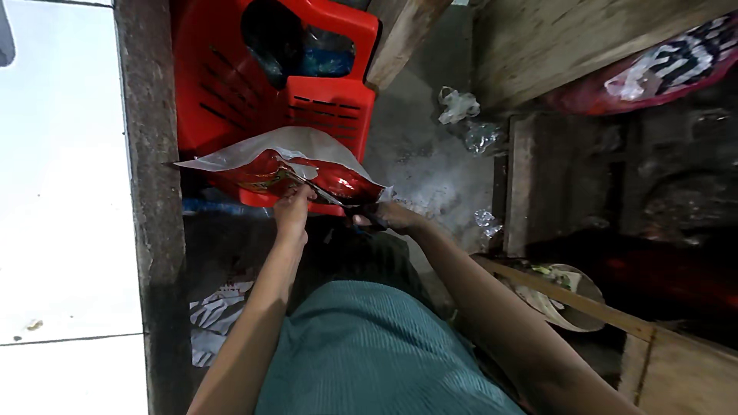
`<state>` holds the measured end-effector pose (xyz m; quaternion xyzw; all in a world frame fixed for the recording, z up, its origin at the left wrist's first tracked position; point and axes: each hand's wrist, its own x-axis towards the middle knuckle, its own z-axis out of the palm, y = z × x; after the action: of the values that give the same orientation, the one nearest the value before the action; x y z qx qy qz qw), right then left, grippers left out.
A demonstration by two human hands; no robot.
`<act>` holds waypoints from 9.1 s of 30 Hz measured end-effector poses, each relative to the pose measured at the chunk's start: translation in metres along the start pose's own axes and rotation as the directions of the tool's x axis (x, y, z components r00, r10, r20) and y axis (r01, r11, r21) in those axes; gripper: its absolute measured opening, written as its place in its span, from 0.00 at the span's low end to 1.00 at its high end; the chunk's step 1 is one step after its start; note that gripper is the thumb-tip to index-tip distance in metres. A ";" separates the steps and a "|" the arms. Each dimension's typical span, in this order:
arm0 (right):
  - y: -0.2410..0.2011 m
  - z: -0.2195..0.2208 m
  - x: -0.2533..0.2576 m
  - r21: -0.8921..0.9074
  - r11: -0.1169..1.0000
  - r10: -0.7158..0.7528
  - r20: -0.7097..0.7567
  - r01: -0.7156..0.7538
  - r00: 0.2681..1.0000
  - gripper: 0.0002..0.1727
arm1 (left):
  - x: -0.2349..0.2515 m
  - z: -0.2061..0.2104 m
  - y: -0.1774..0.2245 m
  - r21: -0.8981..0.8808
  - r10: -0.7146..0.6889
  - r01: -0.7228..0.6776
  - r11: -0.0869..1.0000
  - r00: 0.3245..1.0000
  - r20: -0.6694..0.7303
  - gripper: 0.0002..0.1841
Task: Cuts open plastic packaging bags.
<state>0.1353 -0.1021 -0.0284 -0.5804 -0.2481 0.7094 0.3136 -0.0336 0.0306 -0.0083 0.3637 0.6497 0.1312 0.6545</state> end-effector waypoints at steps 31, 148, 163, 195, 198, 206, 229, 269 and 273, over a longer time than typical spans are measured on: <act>-0.008 0.010 0.000 -0.016 1.000 0.001 -0.102 -0.002 0.995 0.07 | 0.016 -0.014 0.007 -0.027 -0.168 0.175 0.984 0.973 0.161 0.03; 0.008 0.017 0.018 0.005 0.995 -0.099 -0.069 0.100 0.993 0.14 | 0.012 -0.015 -0.013 -0.130 0.224 -0.213 0.968 0.971 0.081 0.02; 0.002 -0.006 -0.039 -0.179 0.983 0.061 0.143 -0.035 0.988 0.38 | 0.005 -0.116 -0.037 0.948 -0.240 -0.081 0.307 0.957 0.160 0.26; -0.047 -0.001 -0.070 -0.204 0.978 -0.044 0.045 0.052 0.998 0.39 | 0.033 0.021 0.023 -0.083 -0.010 0.009 0.997 1.000 -0.006 0.18; -0.038 -0.005 -0.073 -0.239 0.966 0.112 0.055 -0.096 0.992 0.37 | 0.030 0.007 0.012 -0.081 0.078 -0.075 0.994 0.996 0.035 0.15; -0.034 -0.001 -0.056 -0.311 0.930 0.249 0.148 -0.194 0.957 0.20 | 0.017 -0.023 -0.001 -0.123 0.025 -0.003 0.992 0.984 0.178 0.13; -0.026 0.007 -0.011 -0.131 0.970 0.186 -0.131 -0.203 0.974 0.15 | 0.022 -0.031 0.014 0.091 0.087 -0.106 0.990 0.976 0.199 0.11; 0.004 0.052 0.008 -0.022 0.993 -0.120 -0.082 0.119 0.989 0.17 | 0.026 -0.037 0.024 0.195 -0.014 -0.015 0.981 0.990 0.143 0.06; 0.014 0.051 0.007 0.056 0.988 -0.136 -0.087 0.141 0.987 0.15 | 0.025 -0.036 0.024 0.215 -0.001 -0.036 0.976 0.985 0.170 0.07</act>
<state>0.0826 -0.1057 -0.0325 -0.5807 -0.2525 0.6685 0.3900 -0.0572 0.0743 -0.0076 0.4486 0.5992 0.0336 0.6623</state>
